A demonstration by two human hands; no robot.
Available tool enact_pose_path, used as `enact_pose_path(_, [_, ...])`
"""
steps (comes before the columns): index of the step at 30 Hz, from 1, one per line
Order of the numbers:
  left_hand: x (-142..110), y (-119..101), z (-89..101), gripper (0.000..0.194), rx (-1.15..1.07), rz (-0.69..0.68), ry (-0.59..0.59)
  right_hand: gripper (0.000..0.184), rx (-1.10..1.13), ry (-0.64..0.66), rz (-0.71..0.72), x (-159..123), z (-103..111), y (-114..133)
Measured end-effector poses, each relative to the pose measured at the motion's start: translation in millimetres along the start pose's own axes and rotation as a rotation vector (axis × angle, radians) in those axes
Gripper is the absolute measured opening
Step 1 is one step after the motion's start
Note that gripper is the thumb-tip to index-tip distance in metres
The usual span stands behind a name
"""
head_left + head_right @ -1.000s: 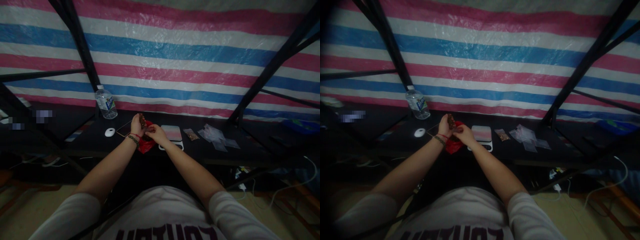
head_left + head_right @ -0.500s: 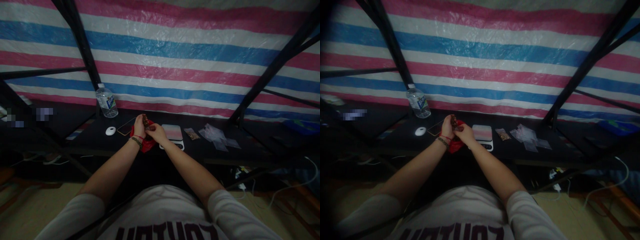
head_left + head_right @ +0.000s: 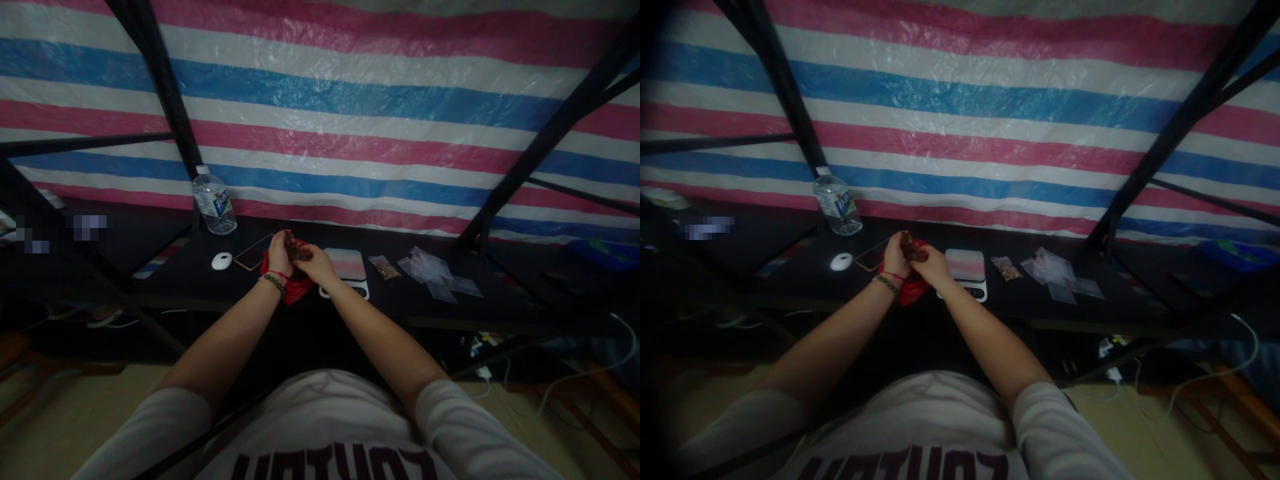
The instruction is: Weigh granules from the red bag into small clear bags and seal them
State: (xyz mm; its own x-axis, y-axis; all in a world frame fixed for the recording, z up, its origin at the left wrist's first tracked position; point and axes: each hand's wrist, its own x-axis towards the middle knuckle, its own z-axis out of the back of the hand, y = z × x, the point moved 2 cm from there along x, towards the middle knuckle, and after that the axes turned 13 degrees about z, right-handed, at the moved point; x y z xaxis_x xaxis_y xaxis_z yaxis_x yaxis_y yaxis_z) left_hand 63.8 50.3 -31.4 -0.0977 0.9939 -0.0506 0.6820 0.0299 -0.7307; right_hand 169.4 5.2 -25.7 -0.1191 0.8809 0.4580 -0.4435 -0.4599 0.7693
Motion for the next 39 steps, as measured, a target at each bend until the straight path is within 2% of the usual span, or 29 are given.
enact_pose_path(3, [0, 0, 0.1, 0.028, -0.034, 0.043, 0.003, 0.03, -0.019, -0.015, -0.024, 0, 0, -2])
enact_pose_path(8, [-2, -3, 1.1, 0.029, -0.034, 0.035, -0.016, 0.033, -0.036, 0.073, 0.074, 1, 0, 1])
enact_pose_path(17, [-3, -9, 1.0, 0.027, 0.002, 0.005, -0.04, 0.026, -0.121, 0.074, 0.031, -1, 5, 8])
enact_pose_path(22, [-9, -10, -1.0, 0.027, 0.077, -0.05, -0.037, 0.023, -0.088, 0.068, 0.019, -2, 0, 5])
enact_pose_path(28, [-10, -7, -0.2, 0.026, 0.142, -0.079, 0.026, 0.03, -0.003, 0.036, 0.036, -2, -5, 1])
enact_pose_path(33, [-10, -7, -0.4, 0.023, 0.146, -0.113, 0.041, 0.026, -0.026, 0.015, -0.022, 0, -5, 1])
enact_pose_path(37, [-11, -7, -0.1, 0.019, 0.143, -0.149, 0.031, 0.036, 0.095, 0.033, 0.071, 1, -7, 0])
enact_pose_path(39, [-12, -5, -0.3, 0.018, 0.126, -0.133, 0.044, 0.034, 0.107, 0.02, 0.059, 1, -8, -3])
